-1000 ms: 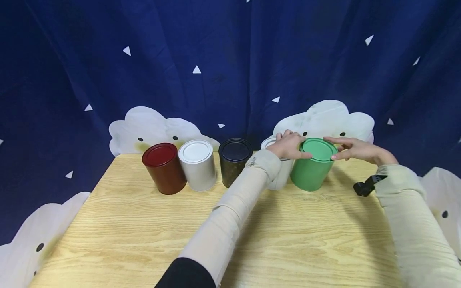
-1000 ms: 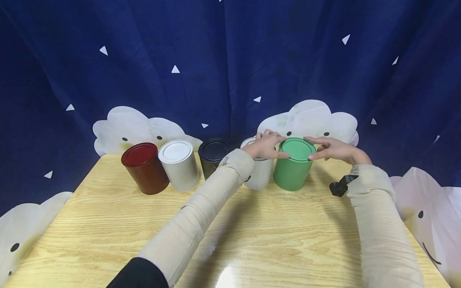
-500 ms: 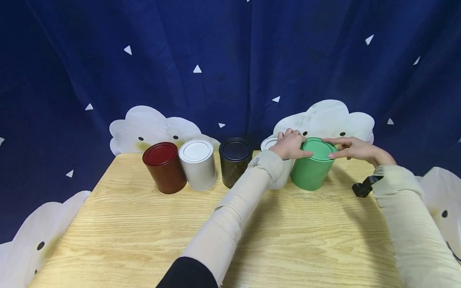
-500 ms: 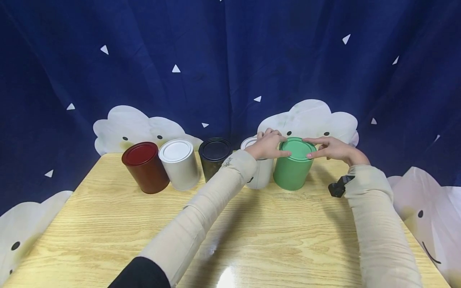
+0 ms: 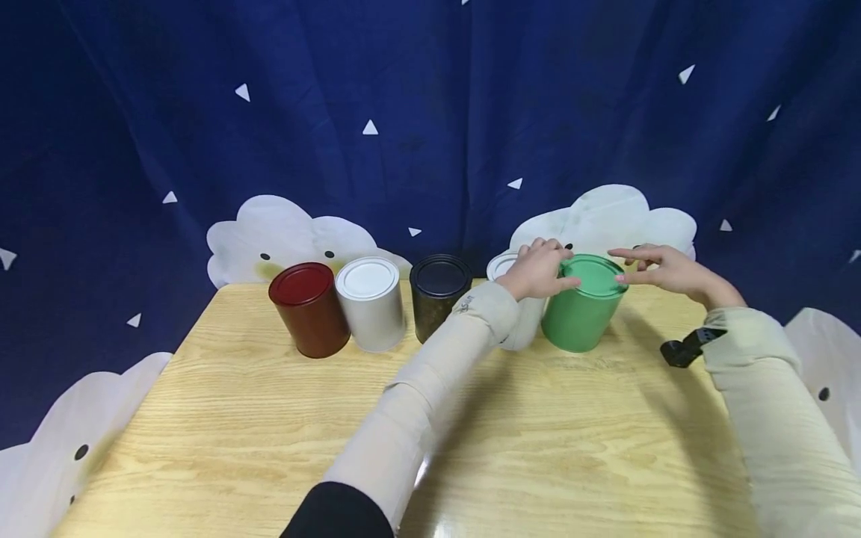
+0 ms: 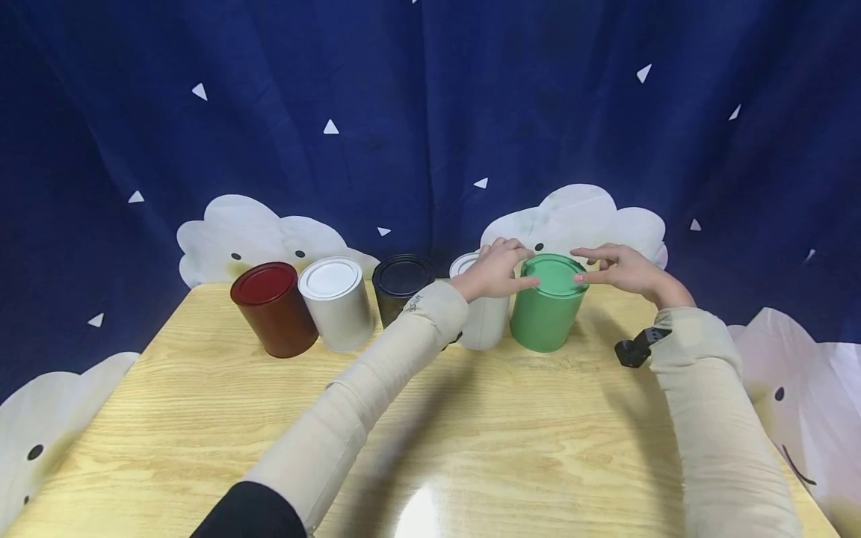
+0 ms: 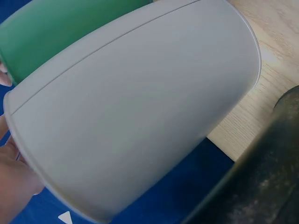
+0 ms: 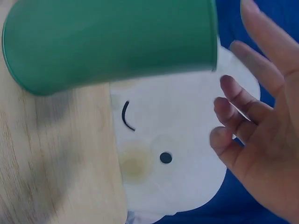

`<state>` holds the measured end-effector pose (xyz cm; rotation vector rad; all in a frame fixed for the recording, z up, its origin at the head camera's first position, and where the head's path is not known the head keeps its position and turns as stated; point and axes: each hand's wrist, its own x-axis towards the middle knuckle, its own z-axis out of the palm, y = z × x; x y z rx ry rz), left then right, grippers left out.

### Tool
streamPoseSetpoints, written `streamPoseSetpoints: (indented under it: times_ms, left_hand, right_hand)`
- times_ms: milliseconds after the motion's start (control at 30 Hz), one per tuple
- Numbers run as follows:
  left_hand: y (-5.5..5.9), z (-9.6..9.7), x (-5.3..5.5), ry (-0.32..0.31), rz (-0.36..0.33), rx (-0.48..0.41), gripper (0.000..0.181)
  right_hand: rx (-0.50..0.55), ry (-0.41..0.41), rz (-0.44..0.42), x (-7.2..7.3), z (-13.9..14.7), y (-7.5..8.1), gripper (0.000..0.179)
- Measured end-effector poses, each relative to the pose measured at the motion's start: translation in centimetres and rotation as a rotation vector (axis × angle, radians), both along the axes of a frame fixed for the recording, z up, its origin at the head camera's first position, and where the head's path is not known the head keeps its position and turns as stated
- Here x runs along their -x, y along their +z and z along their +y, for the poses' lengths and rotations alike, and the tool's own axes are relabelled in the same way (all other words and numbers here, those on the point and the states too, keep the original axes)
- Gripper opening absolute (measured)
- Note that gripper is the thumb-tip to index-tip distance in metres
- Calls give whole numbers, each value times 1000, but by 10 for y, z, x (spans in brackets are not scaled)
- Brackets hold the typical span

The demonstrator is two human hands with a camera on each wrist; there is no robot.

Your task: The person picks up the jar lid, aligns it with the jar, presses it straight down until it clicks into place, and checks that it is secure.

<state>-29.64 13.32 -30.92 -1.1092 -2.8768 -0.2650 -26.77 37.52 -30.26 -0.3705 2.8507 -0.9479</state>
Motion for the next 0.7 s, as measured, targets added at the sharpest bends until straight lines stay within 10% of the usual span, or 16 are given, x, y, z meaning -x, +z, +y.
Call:
streamPoseSetpoints:
  times_ms: [300, 700]
  left_hand:
    - [2, -30, -17, -71, 92, -313, 23]
    - [-11, -62, -64, -221, 156, -473, 7]
  right_hand:
    - [52, -61, 190, -22, -21, 3, 19]
    - [20, -37, 506, -71, -56, -4, 19]
